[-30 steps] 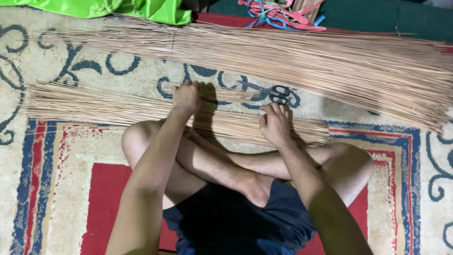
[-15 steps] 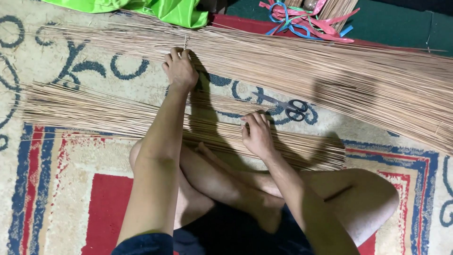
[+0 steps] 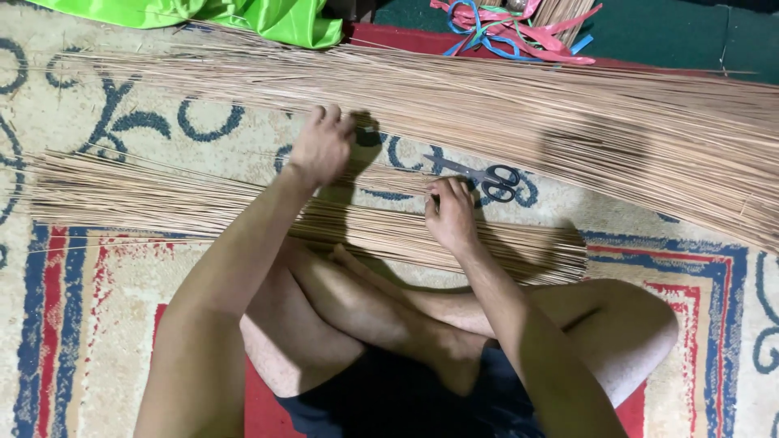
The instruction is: The person is organizing, aligning, and trimming bundles of thin wooden sticks to shape the structure of a fan.
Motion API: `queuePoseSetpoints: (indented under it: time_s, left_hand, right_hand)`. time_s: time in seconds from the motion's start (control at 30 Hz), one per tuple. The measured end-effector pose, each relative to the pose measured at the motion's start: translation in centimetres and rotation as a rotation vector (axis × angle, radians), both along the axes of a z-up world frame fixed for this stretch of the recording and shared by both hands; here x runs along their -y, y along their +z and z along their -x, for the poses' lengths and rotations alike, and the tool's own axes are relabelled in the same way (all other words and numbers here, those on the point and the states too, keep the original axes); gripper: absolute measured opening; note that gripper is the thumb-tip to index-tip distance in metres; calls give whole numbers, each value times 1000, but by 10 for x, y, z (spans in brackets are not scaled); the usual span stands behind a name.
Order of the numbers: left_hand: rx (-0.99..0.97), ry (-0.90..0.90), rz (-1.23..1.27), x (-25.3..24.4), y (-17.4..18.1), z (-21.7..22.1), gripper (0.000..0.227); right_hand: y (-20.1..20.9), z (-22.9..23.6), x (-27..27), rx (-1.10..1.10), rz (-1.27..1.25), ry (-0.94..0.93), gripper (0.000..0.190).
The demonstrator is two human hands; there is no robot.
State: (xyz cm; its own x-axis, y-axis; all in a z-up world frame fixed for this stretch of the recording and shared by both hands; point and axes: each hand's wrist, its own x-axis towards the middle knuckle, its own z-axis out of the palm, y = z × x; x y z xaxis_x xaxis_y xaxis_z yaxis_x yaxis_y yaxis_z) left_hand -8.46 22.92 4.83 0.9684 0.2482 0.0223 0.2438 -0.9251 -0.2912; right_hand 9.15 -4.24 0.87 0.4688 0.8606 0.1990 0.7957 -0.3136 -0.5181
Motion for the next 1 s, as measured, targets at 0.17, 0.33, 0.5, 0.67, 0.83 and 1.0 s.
queuePoseSetpoints:
  time_s: [0.17,0.33,0.5,0.67,0.83,1.0]
  left_hand:
    - [-225,-150,-14,51,-21,-1,18]
    - [-137,-244,84,52,-29,-14,14]
    - [181,22,214,22,-61,-66,19]
    - [350,181,235,12,-76,-104,16]
    - [346,240,230,10,-89,-118,13]
    - [372,266,232,7,-78,-112,11]
  right_hand:
    - [-18,-16,2,10,48,-31,26]
    - [-26,-30,2,46,73,-63,24]
    - [-34,-46,-16,110,-66,-48,22]
    - [-25,-30,-18,60,-39,-34,24]
    - [-13,-27,-11,43,-44,-21,24]
    - [-11,-36,-11,83,-132,24,23]
